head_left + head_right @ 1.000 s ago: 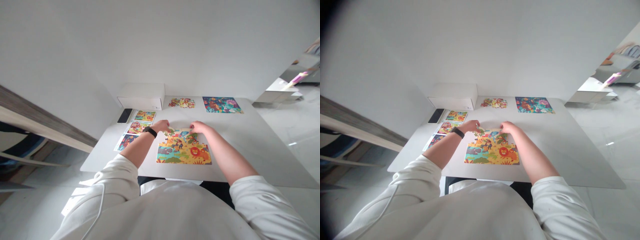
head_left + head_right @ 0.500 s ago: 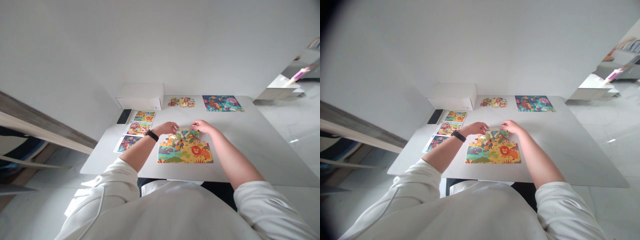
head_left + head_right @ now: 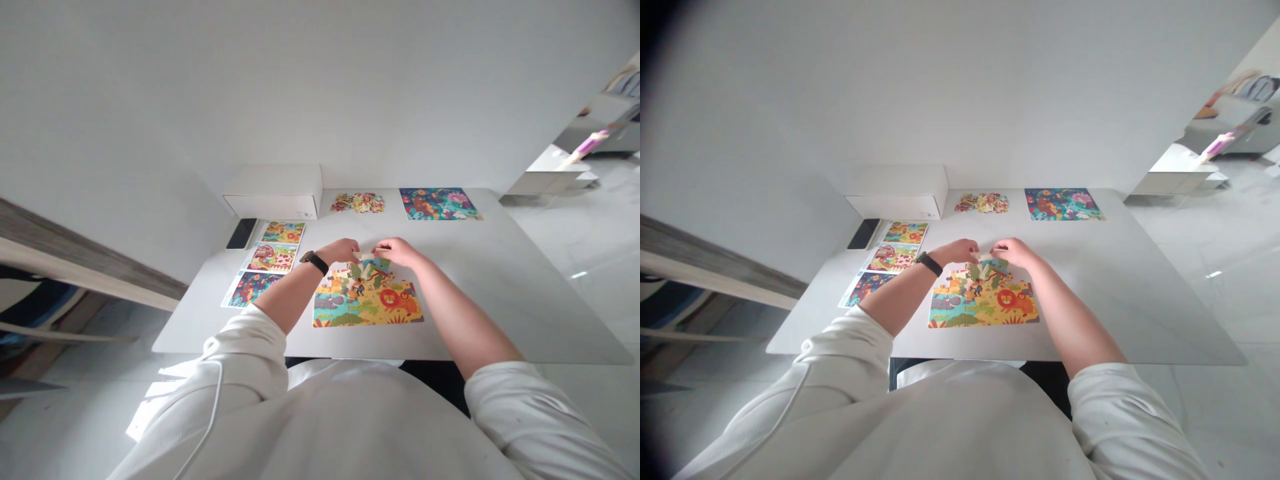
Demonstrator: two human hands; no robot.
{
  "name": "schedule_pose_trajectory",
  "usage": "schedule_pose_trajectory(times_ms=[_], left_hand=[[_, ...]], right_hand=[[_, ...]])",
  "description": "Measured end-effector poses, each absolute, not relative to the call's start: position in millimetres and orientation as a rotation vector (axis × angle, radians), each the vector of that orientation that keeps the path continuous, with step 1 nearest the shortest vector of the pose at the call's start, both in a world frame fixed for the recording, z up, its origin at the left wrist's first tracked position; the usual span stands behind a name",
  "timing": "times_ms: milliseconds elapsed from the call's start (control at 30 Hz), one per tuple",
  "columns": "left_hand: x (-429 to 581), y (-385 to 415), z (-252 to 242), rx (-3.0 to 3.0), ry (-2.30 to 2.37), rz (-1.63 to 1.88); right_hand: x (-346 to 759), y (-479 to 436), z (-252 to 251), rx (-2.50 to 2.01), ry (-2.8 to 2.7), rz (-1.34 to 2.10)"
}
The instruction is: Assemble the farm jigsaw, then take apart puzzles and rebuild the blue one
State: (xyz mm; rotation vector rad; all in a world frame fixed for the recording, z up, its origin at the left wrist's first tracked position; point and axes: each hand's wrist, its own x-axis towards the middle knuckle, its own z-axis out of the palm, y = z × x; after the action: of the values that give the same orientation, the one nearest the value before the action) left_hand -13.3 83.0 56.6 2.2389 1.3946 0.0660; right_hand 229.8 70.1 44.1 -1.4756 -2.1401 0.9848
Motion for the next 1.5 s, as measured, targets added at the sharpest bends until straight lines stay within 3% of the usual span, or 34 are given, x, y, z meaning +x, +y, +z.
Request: schedule_pose_trajectory(times_ms=[467,700,900,1033,1333,1500], left_hand=[[-22.6,55.9,80.0,1.918,1.443,0.676],[-18.2,50.1,59.4,2.070,1.322,0.270],[-6.0,57.0,46.5,2.275,1.499,0.033],[-3.7,60.4,45.1,2.311,1.472,-0.044],[-54.5,41.7,49.9,2.177,1.333,-0.054],[-61.5,28.7,46.4,2.152,1.348,-0.044]], right_hand=[[246.7,77.2,39.4,-1.482,-1.825,0.890],[245.7,75.1,36.5,-1.436,-1.792,1.274],[216.5,71.4,27.3,-1.626,-2.345,0.617],[201.4,78.7,27.5,-1.650,-2.539,0.542],[202.4,84.5,37.5,-1.661,-2.458,1.125],[198.2,83.4,44.3,-1.597,-2.556,1.075]])
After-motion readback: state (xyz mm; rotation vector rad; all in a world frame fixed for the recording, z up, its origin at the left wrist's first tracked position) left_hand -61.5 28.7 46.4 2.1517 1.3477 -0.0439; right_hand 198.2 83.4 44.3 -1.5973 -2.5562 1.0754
